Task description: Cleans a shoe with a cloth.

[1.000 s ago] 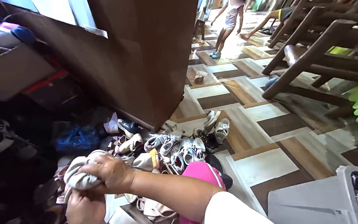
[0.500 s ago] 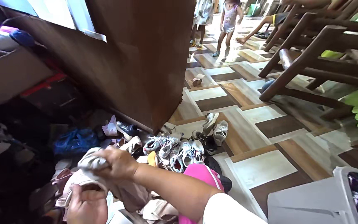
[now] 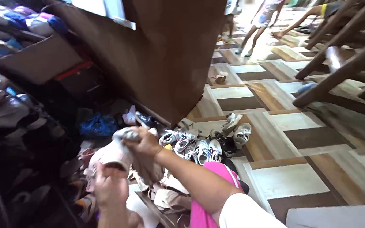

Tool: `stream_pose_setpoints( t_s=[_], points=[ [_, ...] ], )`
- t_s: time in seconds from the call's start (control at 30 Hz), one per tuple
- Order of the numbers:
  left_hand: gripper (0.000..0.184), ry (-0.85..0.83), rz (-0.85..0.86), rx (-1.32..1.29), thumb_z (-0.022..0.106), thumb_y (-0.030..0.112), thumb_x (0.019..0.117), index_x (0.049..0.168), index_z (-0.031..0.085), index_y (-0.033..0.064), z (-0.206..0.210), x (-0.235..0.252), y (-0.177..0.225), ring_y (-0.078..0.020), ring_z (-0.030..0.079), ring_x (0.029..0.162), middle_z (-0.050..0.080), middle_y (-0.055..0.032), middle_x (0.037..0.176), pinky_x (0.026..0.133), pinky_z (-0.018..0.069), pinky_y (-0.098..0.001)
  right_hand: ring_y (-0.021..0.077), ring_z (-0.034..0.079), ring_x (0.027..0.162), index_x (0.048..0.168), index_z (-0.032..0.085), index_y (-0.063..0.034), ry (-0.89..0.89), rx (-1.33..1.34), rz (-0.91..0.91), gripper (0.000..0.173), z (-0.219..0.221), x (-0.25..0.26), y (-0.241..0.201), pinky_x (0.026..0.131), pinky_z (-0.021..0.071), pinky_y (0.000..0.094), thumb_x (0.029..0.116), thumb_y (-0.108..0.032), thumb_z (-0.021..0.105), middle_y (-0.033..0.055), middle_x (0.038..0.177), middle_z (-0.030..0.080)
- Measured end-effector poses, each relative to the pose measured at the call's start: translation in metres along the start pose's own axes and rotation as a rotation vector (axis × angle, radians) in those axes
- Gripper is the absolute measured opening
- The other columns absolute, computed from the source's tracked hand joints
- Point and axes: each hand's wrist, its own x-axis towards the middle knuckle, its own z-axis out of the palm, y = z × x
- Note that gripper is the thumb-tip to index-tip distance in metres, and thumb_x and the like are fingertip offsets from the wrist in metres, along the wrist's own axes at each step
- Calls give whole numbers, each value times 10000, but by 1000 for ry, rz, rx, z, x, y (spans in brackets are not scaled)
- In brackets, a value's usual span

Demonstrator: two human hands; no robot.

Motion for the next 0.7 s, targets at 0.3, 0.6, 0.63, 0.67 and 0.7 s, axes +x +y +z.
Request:
stream_pose_setpoints(
  t_s=[0.3,0.6,0.63,0.67,0.7],
  points=[
    [466,141,-62,-91,188,359,1129,1230,571,112,-2,8,-1,-139,689,967,704,-30,1015,870,576,-354,327,701,1061,1226,721,-17,-81,-161,-371,428,5,-9,-4,918,567,528,851,-204,806,203,1143,717],
    [727,104,-50,147,13,536,1072,1182,579,93,-12,12,2,-106,676,907,698,-21,932,835,565,-312,318,695,985,1198,728,-40,-172,-272,-352,422,-5,-9,-16,849,568,539,856,-275,808,175,1069,706],
    [755,103,-43,188,-2,540,1067,1198,576,72,-14,11,2,-105,674,907,697,-30,938,839,561,-308,338,699,983,1212,722,-33,-181,-294,-340,422,-7,-7,-13,841,567,559,865,-257,805,191,1075,708],
    [782,80,-41,233,-14,546,1062,1278,543,41,-16,9,2,-119,661,968,687,-59,1006,895,545,-324,370,696,991,1240,710,-23,-165,-320,-298,429,-10,-4,-8,846,556,587,884,-245,797,217,1092,703],
    [790,63,-33,273,-15,548,1059,1337,505,22,-17,8,1,-130,647,1023,674,-87,1068,939,531,-335,393,691,987,1249,703,-22,-127,-346,-252,422,-12,-1,-5,839,545,610,901,-245,786,234,1092,696]
  ],
)
